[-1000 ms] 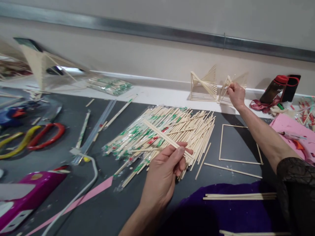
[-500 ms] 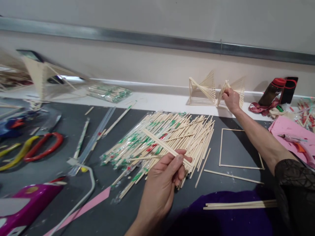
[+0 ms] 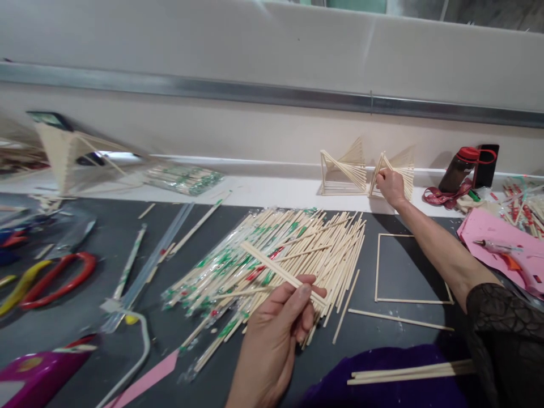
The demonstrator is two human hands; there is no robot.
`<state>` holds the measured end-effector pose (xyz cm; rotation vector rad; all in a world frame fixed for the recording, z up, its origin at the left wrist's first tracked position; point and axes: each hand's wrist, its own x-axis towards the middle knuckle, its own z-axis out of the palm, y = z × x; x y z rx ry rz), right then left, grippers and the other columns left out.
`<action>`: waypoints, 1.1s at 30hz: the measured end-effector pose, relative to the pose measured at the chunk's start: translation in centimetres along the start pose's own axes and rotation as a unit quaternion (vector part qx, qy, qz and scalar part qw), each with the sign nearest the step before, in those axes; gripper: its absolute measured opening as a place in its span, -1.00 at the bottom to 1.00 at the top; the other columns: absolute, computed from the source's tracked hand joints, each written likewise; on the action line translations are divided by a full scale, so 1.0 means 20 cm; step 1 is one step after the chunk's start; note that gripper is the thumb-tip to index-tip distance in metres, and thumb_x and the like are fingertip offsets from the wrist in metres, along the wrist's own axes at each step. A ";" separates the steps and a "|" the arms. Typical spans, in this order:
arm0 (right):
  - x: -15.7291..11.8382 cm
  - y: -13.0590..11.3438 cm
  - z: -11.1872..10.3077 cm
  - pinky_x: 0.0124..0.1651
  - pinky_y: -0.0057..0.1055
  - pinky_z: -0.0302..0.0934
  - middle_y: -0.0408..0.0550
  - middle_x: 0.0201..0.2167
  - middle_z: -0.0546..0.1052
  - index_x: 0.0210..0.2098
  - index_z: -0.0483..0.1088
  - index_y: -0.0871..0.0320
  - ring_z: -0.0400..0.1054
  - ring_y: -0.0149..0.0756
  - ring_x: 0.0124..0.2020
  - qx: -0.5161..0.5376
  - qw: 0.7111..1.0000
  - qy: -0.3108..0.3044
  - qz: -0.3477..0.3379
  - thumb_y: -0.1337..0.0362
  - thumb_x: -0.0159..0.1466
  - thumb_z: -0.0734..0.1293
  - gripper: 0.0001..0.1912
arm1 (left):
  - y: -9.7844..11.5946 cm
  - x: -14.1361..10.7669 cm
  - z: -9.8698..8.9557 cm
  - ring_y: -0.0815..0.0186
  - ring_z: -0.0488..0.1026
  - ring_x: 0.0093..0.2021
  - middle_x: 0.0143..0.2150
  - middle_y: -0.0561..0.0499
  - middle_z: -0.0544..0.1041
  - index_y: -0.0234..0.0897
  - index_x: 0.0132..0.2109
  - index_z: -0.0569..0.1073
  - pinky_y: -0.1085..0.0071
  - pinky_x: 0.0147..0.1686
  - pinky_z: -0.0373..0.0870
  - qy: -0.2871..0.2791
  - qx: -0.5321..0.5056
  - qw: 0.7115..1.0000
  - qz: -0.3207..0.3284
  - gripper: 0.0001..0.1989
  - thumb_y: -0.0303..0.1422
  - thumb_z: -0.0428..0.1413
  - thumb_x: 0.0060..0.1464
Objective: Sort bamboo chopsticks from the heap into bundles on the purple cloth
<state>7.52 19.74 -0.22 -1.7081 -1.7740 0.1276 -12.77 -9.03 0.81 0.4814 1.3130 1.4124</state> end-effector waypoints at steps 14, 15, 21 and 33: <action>-0.21 -0.02 -0.21 -0.25 -0.29 0.18 0.03 -0.36 0.57 -0.22 0.47 0.16 0.39 -0.22 -0.36 -0.062 0.958 0.037 -0.278 0.25 0.30 0.18 -0.75 | 0.06 0.02 -0.04 0.57 0.20 -0.66 -0.46 0.05 0.56 -0.29 -0.31 0.55 0.61 -0.70 0.04 -0.009 -0.065 0.992 0.111 -0.80 -0.30 0.34 -0.07; -0.27 -0.04 -0.23 -0.29 -0.31 0.15 0.01 -0.38 0.56 -0.24 0.46 0.15 0.37 -0.25 -0.39 -0.063 0.938 0.019 -0.340 0.26 0.30 0.18 -0.77 | 0.07 0.03 -0.05 0.57 0.20 -0.66 -0.47 0.05 0.56 -0.28 -0.31 0.56 0.60 -0.71 0.03 -0.003 -0.070 0.990 0.123 -0.82 -0.31 0.33 -0.06; -0.61 -0.18 -0.29 -0.44 -0.37 -0.11 -0.08 -0.38 0.52 -0.32 0.43 0.13 0.26 -0.35 -0.43 -0.155 0.779 -0.129 -0.594 0.38 0.33 0.15 -0.77 | 0.07 0.08 -0.09 0.57 0.21 -0.66 -0.47 0.05 0.57 -0.26 -0.34 0.56 0.61 -0.73 0.02 0.009 -0.090 0.983 0.158 -0.88 -0.32 0.32 -0.03; -0.75 -0.32 -0.20 -0.21 -0.32 0.16 0.02 -0.11 0.55 -0.14 0.43 0.14 0.32 -0.24 -0.21 -0.162 0.748 -0.247 -0.594 0.28 0.42 0.15 -0.77 | 0.02 0.08 -0.04 0.58 0.25 -0.68 -0.49 0.05 0.56 -0.31 -0.33 0.55 0.66 -0.75 0.06 -0.036 -0.081 0.987 0.134 -0.77 -0.30 0.38 -0.13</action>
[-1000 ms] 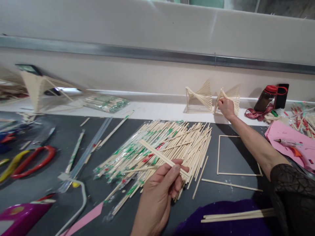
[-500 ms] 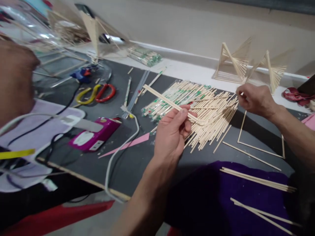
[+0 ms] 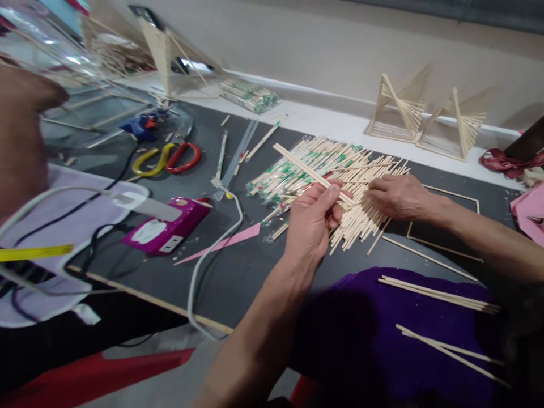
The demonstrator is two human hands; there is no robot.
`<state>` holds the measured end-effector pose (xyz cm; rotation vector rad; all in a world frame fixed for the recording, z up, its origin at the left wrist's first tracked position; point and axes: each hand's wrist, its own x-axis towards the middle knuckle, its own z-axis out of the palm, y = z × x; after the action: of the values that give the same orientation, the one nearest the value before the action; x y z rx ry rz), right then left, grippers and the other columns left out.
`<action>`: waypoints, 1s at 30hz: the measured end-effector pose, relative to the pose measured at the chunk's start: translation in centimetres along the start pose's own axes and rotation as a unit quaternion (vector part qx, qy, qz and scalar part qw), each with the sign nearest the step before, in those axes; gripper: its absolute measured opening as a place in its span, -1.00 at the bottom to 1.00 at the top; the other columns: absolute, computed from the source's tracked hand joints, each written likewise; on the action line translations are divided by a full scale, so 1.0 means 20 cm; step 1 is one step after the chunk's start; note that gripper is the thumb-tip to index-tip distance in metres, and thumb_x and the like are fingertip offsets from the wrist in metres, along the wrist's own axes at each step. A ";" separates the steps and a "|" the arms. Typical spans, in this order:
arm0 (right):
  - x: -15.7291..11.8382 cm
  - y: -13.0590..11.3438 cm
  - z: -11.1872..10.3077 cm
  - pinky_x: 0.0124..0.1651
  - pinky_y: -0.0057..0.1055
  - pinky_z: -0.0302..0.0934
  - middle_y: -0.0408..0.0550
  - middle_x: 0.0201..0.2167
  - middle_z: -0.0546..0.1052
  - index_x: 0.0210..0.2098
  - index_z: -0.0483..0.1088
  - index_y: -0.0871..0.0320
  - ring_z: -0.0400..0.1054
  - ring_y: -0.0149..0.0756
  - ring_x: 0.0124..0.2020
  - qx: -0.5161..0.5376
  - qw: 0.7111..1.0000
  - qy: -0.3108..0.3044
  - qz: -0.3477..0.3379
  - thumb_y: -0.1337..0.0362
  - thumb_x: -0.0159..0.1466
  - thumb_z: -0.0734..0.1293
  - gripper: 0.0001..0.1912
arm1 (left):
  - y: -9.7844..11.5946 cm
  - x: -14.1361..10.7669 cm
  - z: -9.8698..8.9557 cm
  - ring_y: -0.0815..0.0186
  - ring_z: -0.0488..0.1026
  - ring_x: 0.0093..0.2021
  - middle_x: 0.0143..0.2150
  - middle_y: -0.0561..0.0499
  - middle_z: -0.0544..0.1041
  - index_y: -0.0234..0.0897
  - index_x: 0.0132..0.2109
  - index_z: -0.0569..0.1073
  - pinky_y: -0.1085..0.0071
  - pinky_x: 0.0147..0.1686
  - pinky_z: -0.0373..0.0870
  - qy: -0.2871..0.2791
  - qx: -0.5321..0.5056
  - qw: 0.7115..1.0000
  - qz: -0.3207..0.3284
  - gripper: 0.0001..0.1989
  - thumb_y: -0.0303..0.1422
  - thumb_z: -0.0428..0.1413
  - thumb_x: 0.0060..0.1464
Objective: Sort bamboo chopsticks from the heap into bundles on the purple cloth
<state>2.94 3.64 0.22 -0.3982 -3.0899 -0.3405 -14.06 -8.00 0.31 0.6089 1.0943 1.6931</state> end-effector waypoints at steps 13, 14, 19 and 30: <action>-0.08 -0.06 0.11 0.00 -0.18 0.22 0.09 -0.06 0.57 0.02 0.44 0.18 0.33 -0.14 -0.12 0.079 0.994 0.048 -0.055 0.08 0.46 0.13 -0.62 | 0.03 0.01 -0.01 0.59 0.24 -0.69 -0.48 0.07 0.57 -0.31 -0.32 0.54 0.67 -0.77 0.06 -0.006 -0.023 1.000 0.012 -0.79 -0.33 0.36 -0.09; -0.09 -0.07 0.11 0.00 -0.18 0.22 0.10 -0.05 0.57 0.01 0.45 0.19 0.34 -0.14 -0.11 0.082 0.994 0.051 -0.051 0.09 0.46 0.12 -0.61 | 0.03 0.01 -0.01 0.59 0.25 -0.69 -0.48 0.07 0.57 -0.31 -0.32 0.54 0.67 -0.77 0.06 -0.004 -0.026 1.000 0.012 -0.79 -0.33 0.37 -0.10; 0.00 -0.06 0.09 0.03 -0.20 0.20 0.15 0.06 0.53 0.04 0.46 0.24 0.35 -0.14 -0.02 0.076 0.995 0.058 0.008 0.14 0.46 0.14 -0.61 | 0.03 0.00 -0.01 0.59 0.25 -0.69 -0.47 0.06 0.58 -0.31 -0.33 0.53 0.67 -0.77 0.06 -0.008 -0.025 1.000 0.013 -0.79 -0.32 0.37 -0.10; 0.05 -0.11 0.10 0.01 -0.21 0.13 0.08 0.12 0.51 0.07 0.42 0.17 0.34 -0.12 0.04 0.070 0.997 0.009 0.009 0.05 0.45 0.16 -0.59 | 0.05 0.00 -0.01 0.57 0.25 -0.69 -0.47 0.07 0.57 -0.27 -0.34 0.53 0.61 -0.76 0.02 0.010 -0.002 1.000 0.012 -0.85 -0.33 0.33 -0.01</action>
<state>1.45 2.21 -2.21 -0.4172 -3.0663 -0.1267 -14.63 -8.18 1.16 0.6057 1.1021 1.7246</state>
